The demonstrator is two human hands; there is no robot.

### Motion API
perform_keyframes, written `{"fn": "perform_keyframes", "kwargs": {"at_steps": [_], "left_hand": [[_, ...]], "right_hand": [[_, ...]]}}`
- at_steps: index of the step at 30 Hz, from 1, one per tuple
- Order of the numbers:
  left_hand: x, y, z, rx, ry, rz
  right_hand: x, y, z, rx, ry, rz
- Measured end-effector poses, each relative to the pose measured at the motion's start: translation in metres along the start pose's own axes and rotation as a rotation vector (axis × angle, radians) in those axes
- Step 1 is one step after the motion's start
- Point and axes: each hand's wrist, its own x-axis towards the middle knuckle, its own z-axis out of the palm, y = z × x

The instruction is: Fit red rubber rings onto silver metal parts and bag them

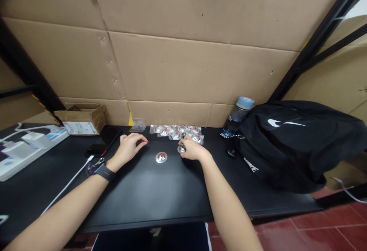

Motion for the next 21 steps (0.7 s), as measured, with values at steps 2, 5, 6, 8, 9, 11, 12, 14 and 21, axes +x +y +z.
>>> {"fn": "perform_keyframes", "kwargs": {"at_steps": [2,5,6,8,9,11,12,14,21], "left_hand": [[0.0,0.004,0.0,-0.009,0.022,0.012],[-0.001,0.011,-0.002,-0.038,0.049,0.011],[-0.002,0.014,-0.003,-0.053,0.056,0.013],[-0.003,0.019,-0.005,-0.088,0.062,0.015],[-0.004,0.021,-0.006,-0.107,0.062,0.012],[-0.005,0.025,-0.007,-0.156,0.063,-0.003],[-0.006,0.026,-0.007,-0.193,0.064,-0.013],[-0.006,0.029,-0.005,-0.302,0.073,-0.018],[-0.007,0.04,0.011,-0.641,0.122,0.03]], "right_hand": [[0.0,-0.001,0.0,-0.003,-0.007,-0.003],[0.002,-0.002,0.001,-0.006,0.024,0.023],[0.002,-0.003,0.001,0.003,0.052,0.031],[0.004,-0.006,0.003,0.053,0.124,0.018],[0.005,-0.009,0.005,0.098,0.162,-0.002],[0.007,-0.017,0.008,0.22,0.237,-0.056],[0.009,-0.023,0.009,0.285,0.274,-0.083],[0.011,-0.038,0.013,0.405,0.346,-0.135],[0.013,-0.087,0.029,0.669,0.468,-0.25]]}}
